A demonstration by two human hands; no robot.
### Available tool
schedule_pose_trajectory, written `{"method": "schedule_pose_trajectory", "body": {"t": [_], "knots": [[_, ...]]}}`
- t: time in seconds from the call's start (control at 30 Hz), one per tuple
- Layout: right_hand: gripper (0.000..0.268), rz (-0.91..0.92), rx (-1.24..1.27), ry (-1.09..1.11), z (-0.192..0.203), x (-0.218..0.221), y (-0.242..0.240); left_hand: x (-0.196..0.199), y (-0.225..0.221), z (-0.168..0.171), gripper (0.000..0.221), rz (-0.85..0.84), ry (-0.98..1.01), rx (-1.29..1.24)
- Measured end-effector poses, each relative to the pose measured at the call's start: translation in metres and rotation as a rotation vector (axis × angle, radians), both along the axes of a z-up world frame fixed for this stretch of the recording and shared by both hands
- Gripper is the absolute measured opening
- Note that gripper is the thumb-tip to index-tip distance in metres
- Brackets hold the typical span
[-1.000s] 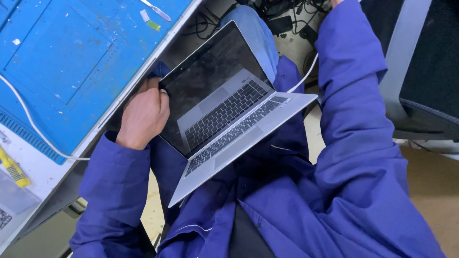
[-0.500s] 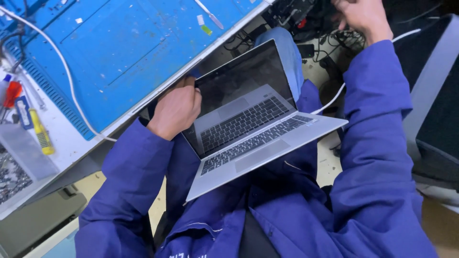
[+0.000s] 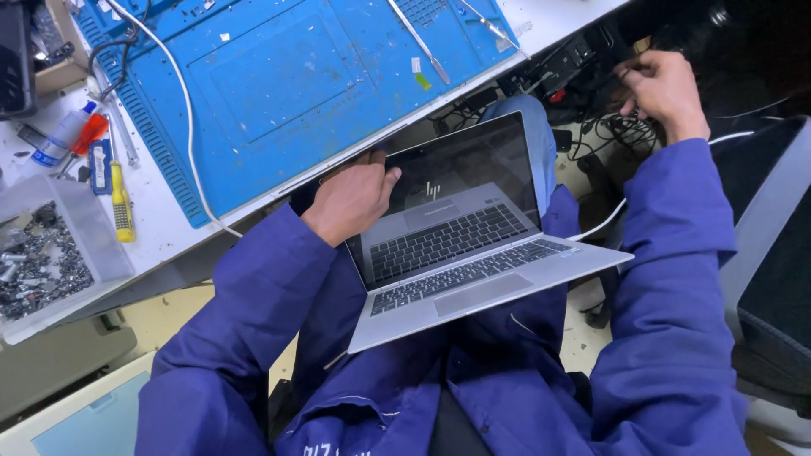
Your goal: The person operates a laptop by opening the screen, touching the display, and interacting with the software before plugging in a power cable.
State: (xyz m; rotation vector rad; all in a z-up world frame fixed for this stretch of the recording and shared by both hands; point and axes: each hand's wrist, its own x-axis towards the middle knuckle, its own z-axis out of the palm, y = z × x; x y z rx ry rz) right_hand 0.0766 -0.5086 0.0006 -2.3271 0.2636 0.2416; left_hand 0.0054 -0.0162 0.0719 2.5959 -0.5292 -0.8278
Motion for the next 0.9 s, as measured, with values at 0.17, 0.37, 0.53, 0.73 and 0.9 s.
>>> {"method": "schedule_pose_trajectory", "body": {"t": [0.17,0.37,0.53,0.73,0.9], "knots": [[0.011,-0.005,-0.002,0.02,0.005,-0.001,0.006,-0.001,0.003,-0.012,0.06,-0.031,-0.038,-0.007],[0.011,0.017,-0.008,0.02,0.005,-0.002,0.005,-0.003,0.006,-0.014,0.049,-0.034,-0.041,-0.041],[0.016,0.044,-0.018,0.019,0.009,-0.004,0.01,-0.004,0.005,-0.015,0.043,-0.007,-0.041,-0.049],[0.014,0.039,-0.009,0.034,0.003,-0.003,0.007,-0.006,0.007,-0.021,0.039,-0.016,-0.098,-0.059],[0.013,0.042,-0.018,0.019,-0.01,-0.001,-0.001,-0.006,0.006,-0.008,0.046,-0.014,-0.078,-0.054]]}}
